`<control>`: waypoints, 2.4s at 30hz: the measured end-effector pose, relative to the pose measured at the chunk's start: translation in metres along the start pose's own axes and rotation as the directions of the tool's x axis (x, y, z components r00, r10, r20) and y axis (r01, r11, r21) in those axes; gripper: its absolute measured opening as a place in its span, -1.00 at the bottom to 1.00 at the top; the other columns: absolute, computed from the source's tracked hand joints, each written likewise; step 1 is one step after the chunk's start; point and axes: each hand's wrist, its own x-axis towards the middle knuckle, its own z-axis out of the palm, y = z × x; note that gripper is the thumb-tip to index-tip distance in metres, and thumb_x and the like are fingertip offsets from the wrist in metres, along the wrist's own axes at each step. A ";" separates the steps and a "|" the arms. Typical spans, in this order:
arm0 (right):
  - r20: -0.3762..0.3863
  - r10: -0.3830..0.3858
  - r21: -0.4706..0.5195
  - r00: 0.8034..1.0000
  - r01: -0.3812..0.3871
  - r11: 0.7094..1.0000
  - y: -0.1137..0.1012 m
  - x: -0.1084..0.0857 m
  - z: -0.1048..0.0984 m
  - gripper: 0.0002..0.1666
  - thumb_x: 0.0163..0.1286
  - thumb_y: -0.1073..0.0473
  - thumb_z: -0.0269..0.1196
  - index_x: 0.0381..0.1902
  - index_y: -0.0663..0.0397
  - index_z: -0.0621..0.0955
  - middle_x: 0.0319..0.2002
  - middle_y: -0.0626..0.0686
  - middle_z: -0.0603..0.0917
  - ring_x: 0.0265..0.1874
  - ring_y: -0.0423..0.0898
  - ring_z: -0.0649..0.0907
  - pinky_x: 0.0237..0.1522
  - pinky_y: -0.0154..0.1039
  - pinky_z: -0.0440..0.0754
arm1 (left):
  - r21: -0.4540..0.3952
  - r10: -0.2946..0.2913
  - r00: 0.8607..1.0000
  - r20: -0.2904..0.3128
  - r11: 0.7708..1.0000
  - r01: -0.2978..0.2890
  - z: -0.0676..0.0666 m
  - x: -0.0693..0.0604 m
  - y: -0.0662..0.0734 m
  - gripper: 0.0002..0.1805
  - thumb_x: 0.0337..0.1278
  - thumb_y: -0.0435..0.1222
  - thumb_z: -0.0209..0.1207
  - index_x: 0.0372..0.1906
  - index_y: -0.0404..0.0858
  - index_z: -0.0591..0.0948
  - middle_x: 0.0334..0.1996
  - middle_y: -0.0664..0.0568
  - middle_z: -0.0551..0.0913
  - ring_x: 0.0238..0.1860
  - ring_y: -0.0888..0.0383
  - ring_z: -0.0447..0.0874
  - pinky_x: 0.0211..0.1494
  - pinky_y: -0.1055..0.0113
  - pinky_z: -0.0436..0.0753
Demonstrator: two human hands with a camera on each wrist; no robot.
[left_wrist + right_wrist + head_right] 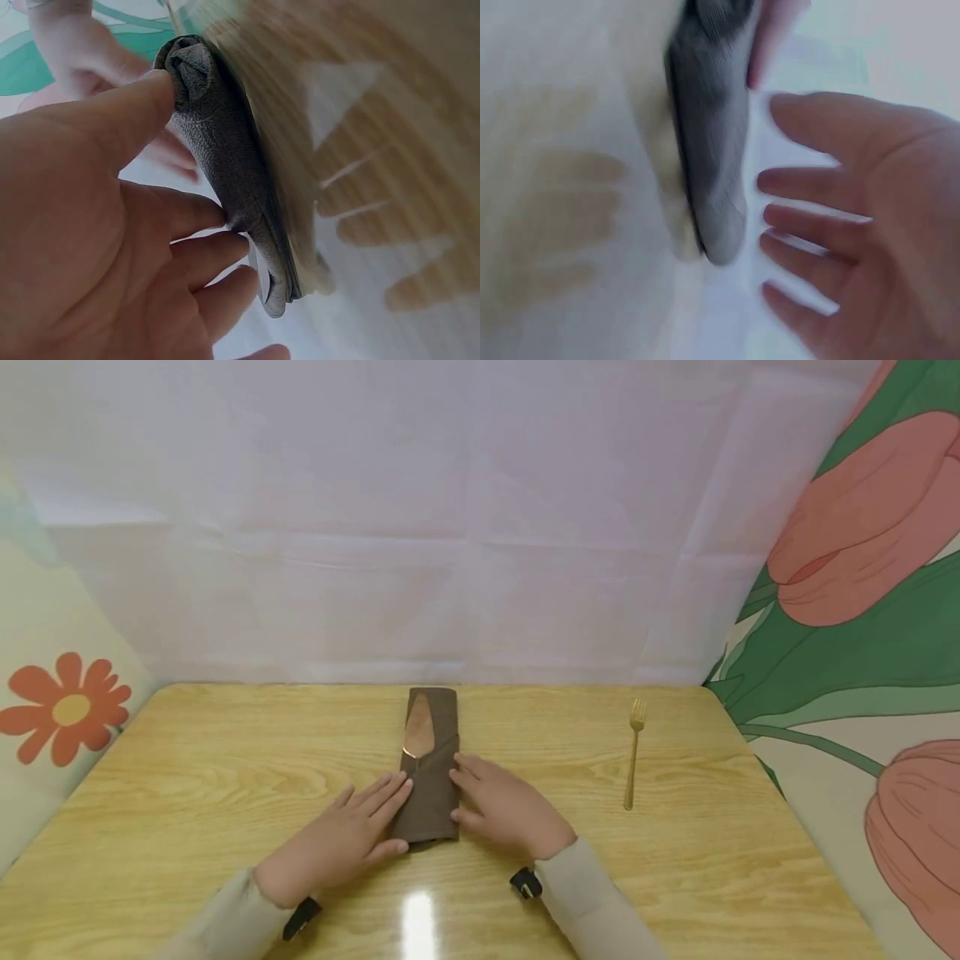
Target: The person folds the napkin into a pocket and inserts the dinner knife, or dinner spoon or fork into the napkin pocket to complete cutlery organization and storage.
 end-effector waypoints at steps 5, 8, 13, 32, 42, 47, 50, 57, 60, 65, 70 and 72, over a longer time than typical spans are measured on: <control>-0.236 -0.008 0.010 0.972 0.011 1.000 0.018 -0.006 -0.020 -0.50 0.51 0.10 0.26 0.29 0.24 0.56 0.35 0.23 0.48 0.32 0.18 0.49 0.32 0.09 0.48 | -0.021 0.009 1.000 -0.010 1.000 -0.009 -0.002 0.000 0.001 -0.17 0.47 0.10 0.05 0.55 -0.39 0.21 0.56 -0.23 0.15 0.56 -0.17 0.08 0.47 -0.34 0.14; -0.334 0.050 0.028 0.941 -0.043 0.999 0.035 -0.013 -0.030 -0.55 0.50 0.14 0.27 0.24 0.25 0.59 0.28 0.22 0.54 0.28 0.19 0.52 0.28 0.11 0.51 | -0.028 0.013 1.000 -0.008 1.000 -0.013 -0.003 -0.001 0.002 -0.17 0.47 0.08 0.07 0.55 -0.40 0.21 0.56 -0.23 0.14 0.56 -0.17 0.09 0.47 -0.34 0.13; -0.422 0.241 0.133 0.874 -0.203 0.970 0.067 -0.026 -0.042 -0.60 0.53 0.18 0.21 0.22 0.28 0.59 0.21 0.26 0.58 0.25 0.24 0.52 0.27 0.20 0.48 | -0.042 0.015 1.000 -0.005 0.999 -0.015 -0.003 -0.002 0.001 -0.17 0.47 0.07 0.08 0.55 -0.40 0.19 0.57 -0.23 0.11 0.56 -0.17 0.07 0.45 -0.36 0.15; -0.410 0.766 0.542 0.495 -0.544 0.641 0.145 -0.087 -0.052 -0.54 0.52 0.23 0.10 0.23 0.47 0.52 0.05 0.48 0.60 -0.01 0.33 0.62 -0.07 0.13 0.62 | -0.035 0.011 1.000 0.020 0.999 -0.010 -0.004 -0.001 0.000 -0.18 0.48 0.06 0.06 0.57 -0.38 0.17 0.59 -0.19 0.07 0.58 -0.15 0.02 0.47 -0.34 0.14; -0.152 0.831 0.490 0.535 -0.690 0.534 0.157 -0.096 -0.048 -0.38 0.51 0.13 0.09 0.28 0.60 0.39 0.16 0.58 0.48 0.09 0.44 0.53 0.08 0.25 0.55 | -0.008 0.047 0.999 -0.018 0.999 -0.047 -0.002 -0.002 0.000 -0.18 0.46 0.07 0.08 0.54 -0.40 0.21 0.57 -0.22 0.12 0.56 -0.15 0.08 0.46 -0.31 0.18; -0.162 0.828 0.467 0.536 -0.698 0.543 0.159 -0.095 -0.042 -0.45 0.42 0.14 0.18 0.10 0.60 0.52 0.08 0.53 0.55 0.06 0.43 0.55 0.10 0.22 0.54 | 0.048 0.079 0.996 -0.044 0.996 -0.076 -0.002 -0.002 0.000 -0.19 0.47 0.06 0.08 0.52 -0.43 0.25 0.55 -0.25 0.17 0.54 -0.15 0.15 0.44 -0.27 0.25; -0.168 0.827 0.487 0.537 -0.684 0.543 0.158 -0.094 -0.039 -0.53 0.38 0.16 0.23 -0.02 0.57 0.57 -0.06 0.48 0.62 -0.09 0.34 0.60 -0.04 0.15 0.59 | 0.069 0.092 0.994 -0.057 0.994 -0.088 -0.001 -0.002 0.000 -0.20 0.47 0.06 0.08 0.51 -0.44 0.27 0.53 -0.26 0.20 0.52 -0.15 0.19 0.43 -0.26 0.29; -0.172 0.837 0.493 0.519 -0.690 0.529 0.155 -0.093 -0.038 -0.63 0.37 0.21 0.28 -0.10 0.52 0.60 -0.17 0.40 0.65 -0.21 0.22 0.62 -0.18 0.06 0.60 | 0.080 0.101 0.993 -0.066 0.992 -0.096 0.000 -0.002 0.000 -0.21 0.47 0.05 0.08 0.50 -0.45 0.28 0.53 -0.27 0.21 0.52 -0.16 0.20 0.43 -0.26 0.30; -0.177 0.838 0.476 0.516 -0.700 0.532 0.156 -0.093 -0.037 -0.65 0.35 0.22 0.27 -0.13 0.51 0.63 -0.15 0.40 0.67 -0.21 0.23 0.62 -0.19 0.05 0.60 | 0.084 0.102 0.992 -0.071 0.992 -0.096 0.000 -0.001 0.000 -0.22 0.47 0.03 0.09 0.49 -0.46 0.28 0.52 -0.27 0.21 0.51 -0.16 0.21 0.42 -0.25 0.31; -0.163 0.847 0.468 0.505 -0.717 0.517 0.157 -0.094 -0.037 -0.72 0.31 0.23 0.24 -0.25 0.42 0.70 -0.35 0.23 0.71 -0.34 0.10 0.62 -0.36 -0.14 0.54 | 0.072 0.098 0.993 -0.064 0.993 -0.094 -0.001 -0.001 0.000 -0.21 0.46 0.03 0.10 0.49 -0.46 0.28 0.52 -0.28 0.20 0.51 -0.16 0.20 0.42 -0.25 0.30; -0.153 0.852 0.466 0.501 -0.723 0.509 0.158 -0.095 -0.037 -0.75 0.23 0.21 0.25 -0.41 0.35 0.73 -0.57 0.04 0.68 -0.50 -0.02 0.60 -0.47 -0.23 0.48 | 0.057 0.093 0.994 -0.051 0.994 -0.090 -0.002 -0.001 0.000 -0.21 0.46 0.02 0.11 0.50 -0.46 0.27 0.53 -0.28 0.19 0.51 -0.17 0.20 0.42 -0.27 0.30; -0.152 0.854 0.460 0.498 -0.729 0.507 0.158 -0.094 -0.038 -0.76 0.17 0.20 0.27 -0.50 0.31 0.72 -0.62 0.01 0.65 -0.55 -0.04 0.58 -0.49 -0.23 0.47 | 0.053 0.092 0.995 -0.050 0.995 -0.089 -0.002 -0.001 0.001 -0.21 0.46 0.02 0.11 0.50 -0.46 0.27 0.53 -0.28 0.19 0.51 -0.17 0.19 0.42 -0.27 0.29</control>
